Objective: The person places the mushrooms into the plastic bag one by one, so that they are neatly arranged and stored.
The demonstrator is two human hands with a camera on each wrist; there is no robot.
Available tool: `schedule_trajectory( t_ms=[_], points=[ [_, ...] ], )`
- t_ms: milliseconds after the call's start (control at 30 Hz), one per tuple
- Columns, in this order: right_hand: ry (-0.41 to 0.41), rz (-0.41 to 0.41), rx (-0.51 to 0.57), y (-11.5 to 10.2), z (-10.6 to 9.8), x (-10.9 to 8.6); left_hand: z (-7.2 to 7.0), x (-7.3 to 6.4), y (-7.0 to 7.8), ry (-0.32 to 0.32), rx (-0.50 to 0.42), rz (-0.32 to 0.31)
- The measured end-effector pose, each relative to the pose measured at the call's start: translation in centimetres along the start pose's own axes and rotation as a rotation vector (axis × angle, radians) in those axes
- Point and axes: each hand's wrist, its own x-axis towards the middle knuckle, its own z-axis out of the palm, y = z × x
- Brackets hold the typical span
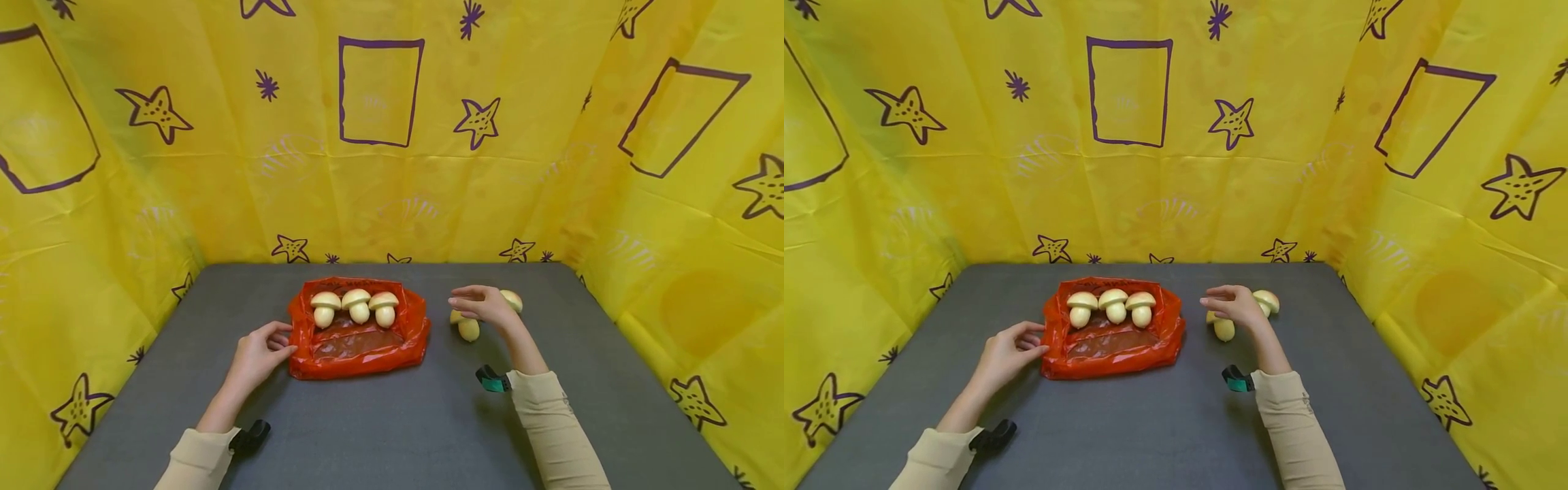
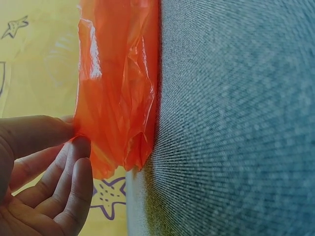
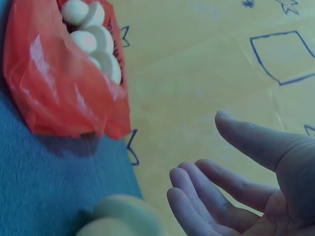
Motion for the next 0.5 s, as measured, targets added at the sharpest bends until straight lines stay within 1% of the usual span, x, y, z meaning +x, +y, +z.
schedule_trajectory(
  t_ms=[100, 200, 400, 500],
  points=[
    [0.008, 0.003, -0.009, 0.7, -0.5, -0.1, 0.0, 0.0, 0.0, 0.004, 0.007, 0.002],
    [0.022, 0.01, 0.008, 1.2, -0.9, -0.3, 0.0, 0.0, -0.1, 0.002, 0.007, 0.011],
    [0.047, -0.011, 0.015, 1.9, -1.9, -1.1, 0.1, 0.0, -0.3, 0.013, -0.001, 0.027],
    [0.046, -0.013, 0.01, 2.4, -2.2, -1.4, 0.1, -0.1, -0.3, 0.013, -0.005, 0.032]
  ],
)
